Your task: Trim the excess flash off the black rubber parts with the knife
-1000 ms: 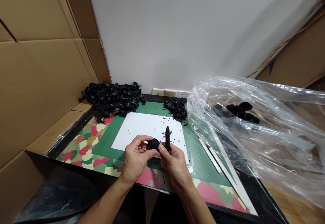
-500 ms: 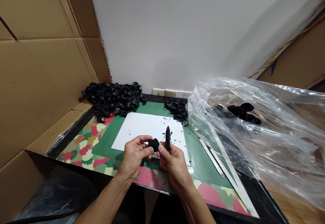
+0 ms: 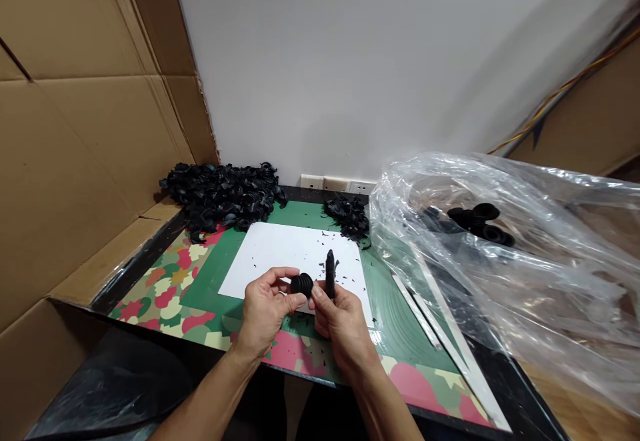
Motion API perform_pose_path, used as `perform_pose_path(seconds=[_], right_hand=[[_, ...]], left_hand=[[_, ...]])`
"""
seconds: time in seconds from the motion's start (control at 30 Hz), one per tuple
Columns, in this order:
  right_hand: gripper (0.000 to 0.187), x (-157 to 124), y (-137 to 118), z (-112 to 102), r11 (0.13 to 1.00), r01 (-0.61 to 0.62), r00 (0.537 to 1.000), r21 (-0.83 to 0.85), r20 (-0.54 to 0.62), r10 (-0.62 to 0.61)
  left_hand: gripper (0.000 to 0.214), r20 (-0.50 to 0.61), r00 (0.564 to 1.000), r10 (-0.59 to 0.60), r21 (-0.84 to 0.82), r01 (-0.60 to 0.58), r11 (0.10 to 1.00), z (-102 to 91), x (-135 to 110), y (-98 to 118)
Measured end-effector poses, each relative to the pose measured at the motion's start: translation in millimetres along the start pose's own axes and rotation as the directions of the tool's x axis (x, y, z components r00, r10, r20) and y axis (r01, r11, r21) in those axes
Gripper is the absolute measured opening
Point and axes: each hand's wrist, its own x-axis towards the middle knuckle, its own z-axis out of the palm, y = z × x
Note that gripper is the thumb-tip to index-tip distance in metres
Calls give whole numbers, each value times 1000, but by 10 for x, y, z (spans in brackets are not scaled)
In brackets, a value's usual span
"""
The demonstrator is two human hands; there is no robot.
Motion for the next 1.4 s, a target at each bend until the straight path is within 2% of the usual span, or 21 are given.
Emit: perform_pose_path(seconds=[0.07,0.17,0.3,0.4,0.5,0.6,0.67,0.77,0.83,0.97,1.03,1.1,1.27,1.4], right_hand=[[37,7,3,-1,1000,-10,1000,0,13,10],[37,14,6,4,1000,-27,999,4,19,27],[37,15,5,8,999,-39,999,21,-3,39],[37,9,0,-1,998,-60,998,32,-2,60],[36,4,-9,-17,996,-85,996,34,29,84],[36,5,-22,-26,996,-86,995,32,58,85],[38,7,-30,-23,996,-82,994,19,68,81],[39,-8,-35,-1,998,-48,998,-38,46,50],[36,-29,-29,21,992,23,1000,-126,0,-23],[29,-52,4,53,912,206,974,-356,-17,-227],[24,-41,18,49,880,237,962,-411,-24,-271],[26,-21,19,31,895,219,964,-388,-59,-261],[37,10,-31,3,986,70,993,-149,-83,-84],[42,9,-66,16,999,26,997,-41,-76,-29]], left_hand=[[32,-19,994,106,73,-104,992,5,-9,-10],[28,-25,958,284,192,-274,942,15,-32,-4],[29,26,935,353,275,-346,897,13,-62,33],[29,31,951,309,246,-306,920,-8,-55,40],[30,27,995,94,101,-96,990,-46,-14,11],[39,64,991,-121,-25,123,992,-83,30,-27],[47,79,984,-161,-65,166,984,-94,44,-35],[54,76,983,-170,-104,177,979,-83,44,-15],[58,64,983,-172,-133,179,975,-66,39,2],[61,84,976,-199,-144,209,967,-43,37,-9],[59,128,966,-223,-102,236,966,-48,42,-28],[58,136,966,-220,-65,231,971,-63,49,-37],[54,33,993,-114,-61,116,991,-101,58,1],[49,99,992,-82,5,82,997,-91,32,28]])
